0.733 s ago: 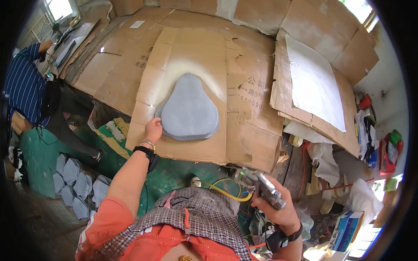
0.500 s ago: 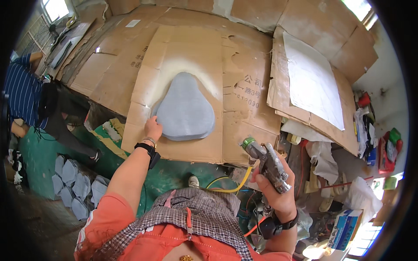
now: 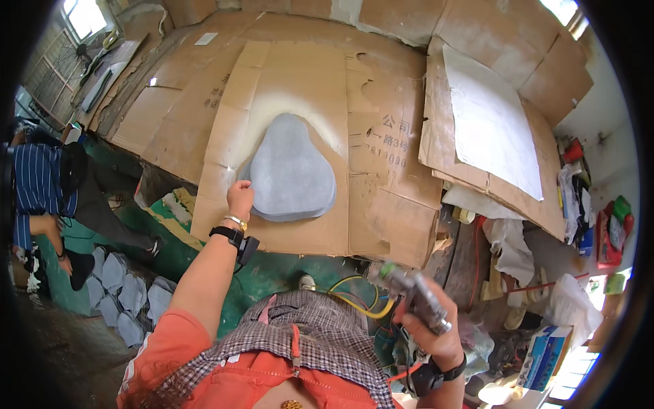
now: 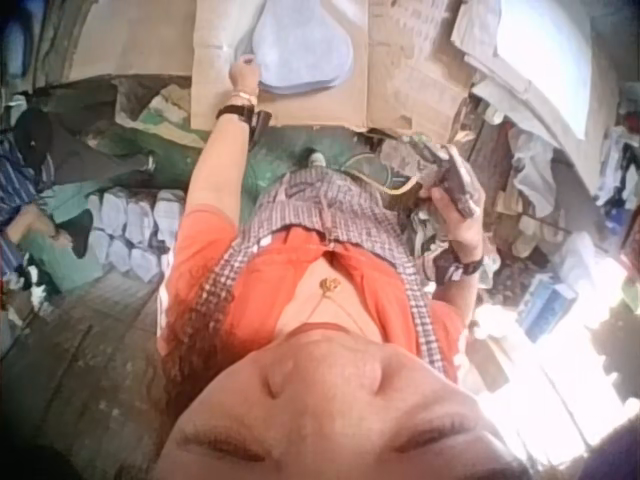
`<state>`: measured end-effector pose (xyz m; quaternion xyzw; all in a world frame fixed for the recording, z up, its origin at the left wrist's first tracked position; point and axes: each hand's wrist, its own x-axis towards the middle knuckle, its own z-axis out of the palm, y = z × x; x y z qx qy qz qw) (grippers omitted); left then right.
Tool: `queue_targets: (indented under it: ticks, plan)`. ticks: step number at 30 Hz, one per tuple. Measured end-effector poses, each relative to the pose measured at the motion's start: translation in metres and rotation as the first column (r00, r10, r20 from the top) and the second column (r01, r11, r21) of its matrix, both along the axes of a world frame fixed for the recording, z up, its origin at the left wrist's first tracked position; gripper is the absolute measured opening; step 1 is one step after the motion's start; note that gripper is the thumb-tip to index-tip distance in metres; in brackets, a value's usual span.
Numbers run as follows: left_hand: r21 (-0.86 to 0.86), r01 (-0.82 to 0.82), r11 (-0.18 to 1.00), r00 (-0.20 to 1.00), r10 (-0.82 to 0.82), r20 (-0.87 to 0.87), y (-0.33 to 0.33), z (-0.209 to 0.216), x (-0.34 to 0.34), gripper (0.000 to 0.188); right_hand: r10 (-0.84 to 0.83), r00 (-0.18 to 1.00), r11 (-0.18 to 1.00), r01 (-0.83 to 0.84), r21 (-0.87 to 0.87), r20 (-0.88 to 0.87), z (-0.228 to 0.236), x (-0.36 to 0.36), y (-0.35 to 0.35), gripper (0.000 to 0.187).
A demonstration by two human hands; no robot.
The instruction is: The person repeatedly picks up gray, heart-shaped foam pieces from a cardboard surface, sprays them with a handheld spray gun, and places them onto a metal drying rack. The process is repeated for multiple pieces in a continuous loop.
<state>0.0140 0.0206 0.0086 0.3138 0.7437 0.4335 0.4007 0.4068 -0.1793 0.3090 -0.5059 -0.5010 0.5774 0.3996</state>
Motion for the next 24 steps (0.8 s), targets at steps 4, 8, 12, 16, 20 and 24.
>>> queue_targets:
  ticks: [4,8,12,16,20,24]
  plan:
    - [-0.080,-0.281,0.956,0.878,0.290,0.381,-0.004,0.015,0.015,0.045,-0.088,0.996,0.996,0.088,0.031,0.014,-0.003,-0.002,0.011,0.058]
    - [-0.070,-0.256,0.964,0.837,0.257,0.483,-0.010,0.013,0.015,0.047,0.013,1.000,1.000,-0.013,-0.023,0.014,0.001,0.003,-0.007,0.062]
    - [-0.064,-0.128,0.990,0.860,0.142,0.489,-0.012,0.009,0.014,0.044,-0.085,0.994,0.995,0.089,-0.052,0.065,0.003,0.017,-0.015,0.064]
    - [-0.093,-0.099,0.991,0.852,0.133,0.507,-0.009,0.008,0.012,0.039,0.037,0.999,0.992,-0.037,-0.119,-0.001,0.001,0.015,-0.017,0.063]
    - [-0.095,-0.100,0.990,0.847,0.135,0.514,-0.007,0.006,0.014,0.046,-0.130,0.991,0.991,0.129,0.043,0.016,-0.005,-0.005,0.006,0.060]
    - [-0.050,-0.097,0.994,0.772,0.107,0.627,-0.004,0.036,0.024,0.044,-0.183,0.981,0.983,0.182,0.021,0.064,-0.006,0.001,0.011,0.061]
